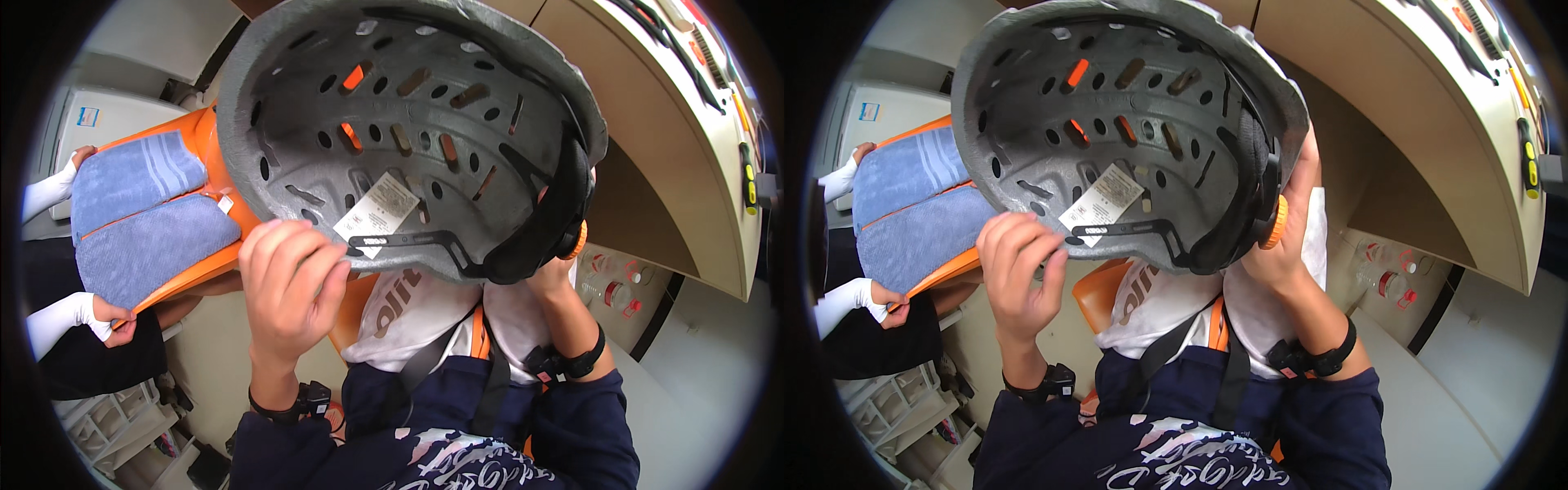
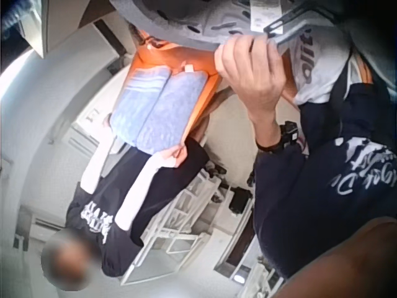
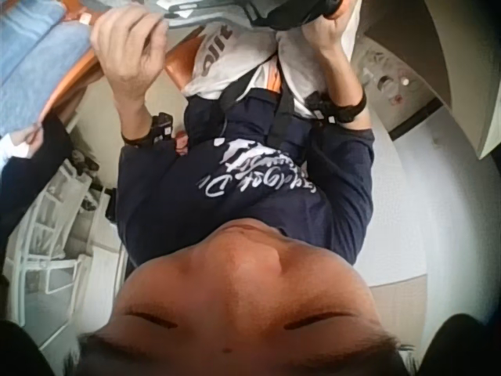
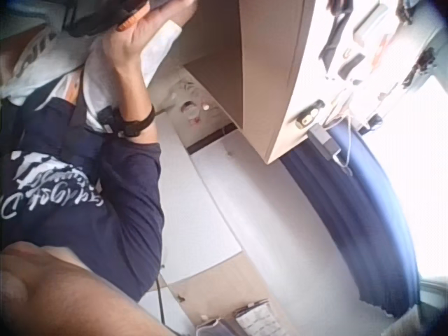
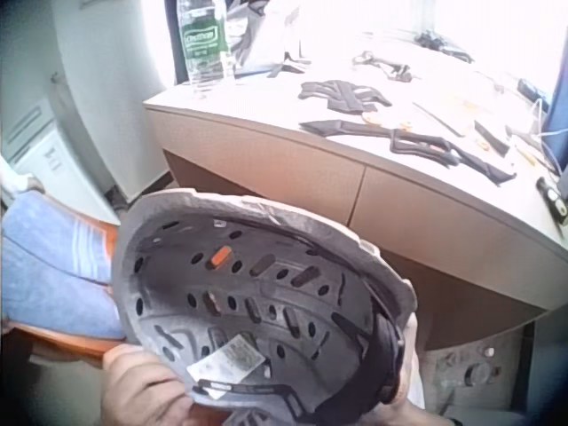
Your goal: The person reattaches internal padding and straps to a bicycle helmet by hand while seated at a desk, receiving parts from another person.
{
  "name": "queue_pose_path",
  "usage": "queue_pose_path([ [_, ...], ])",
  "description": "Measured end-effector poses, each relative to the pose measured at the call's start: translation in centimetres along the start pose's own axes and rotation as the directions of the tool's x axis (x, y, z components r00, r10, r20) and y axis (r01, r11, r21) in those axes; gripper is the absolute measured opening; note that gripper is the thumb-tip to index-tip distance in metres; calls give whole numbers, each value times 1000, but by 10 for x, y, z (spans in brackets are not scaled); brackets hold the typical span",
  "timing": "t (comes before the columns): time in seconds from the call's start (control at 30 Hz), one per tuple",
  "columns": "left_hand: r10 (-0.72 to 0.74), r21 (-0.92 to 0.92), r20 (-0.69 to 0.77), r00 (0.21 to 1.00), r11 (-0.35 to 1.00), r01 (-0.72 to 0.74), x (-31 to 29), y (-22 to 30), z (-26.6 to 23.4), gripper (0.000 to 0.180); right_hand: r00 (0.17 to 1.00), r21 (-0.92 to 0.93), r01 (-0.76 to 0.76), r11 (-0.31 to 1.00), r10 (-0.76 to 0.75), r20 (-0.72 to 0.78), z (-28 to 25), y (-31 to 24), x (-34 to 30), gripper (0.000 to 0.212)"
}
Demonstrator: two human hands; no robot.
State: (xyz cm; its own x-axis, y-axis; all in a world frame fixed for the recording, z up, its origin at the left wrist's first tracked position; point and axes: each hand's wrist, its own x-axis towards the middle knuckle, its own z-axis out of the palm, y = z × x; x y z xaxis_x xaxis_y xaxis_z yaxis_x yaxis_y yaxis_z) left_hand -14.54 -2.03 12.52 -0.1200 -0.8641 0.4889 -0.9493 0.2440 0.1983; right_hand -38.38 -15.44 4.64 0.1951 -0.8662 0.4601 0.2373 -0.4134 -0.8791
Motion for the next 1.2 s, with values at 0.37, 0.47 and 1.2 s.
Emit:
queue_pose_path([
  [0.37,-79,-112,301,950,987,118,8,-4,11,35,997,-64,42,997,-37,73,3,5,-7,73],
  [0.47,-49,-111,342,939,990,92,12,-4,14,41,991,-110,82,991,-69,114,1,-2,-5,71],
  [1.2,-196,0,483,853,975,223,25,-3,42,30,980,-194,135,972,-101,174,0,-1,-16,72],
])
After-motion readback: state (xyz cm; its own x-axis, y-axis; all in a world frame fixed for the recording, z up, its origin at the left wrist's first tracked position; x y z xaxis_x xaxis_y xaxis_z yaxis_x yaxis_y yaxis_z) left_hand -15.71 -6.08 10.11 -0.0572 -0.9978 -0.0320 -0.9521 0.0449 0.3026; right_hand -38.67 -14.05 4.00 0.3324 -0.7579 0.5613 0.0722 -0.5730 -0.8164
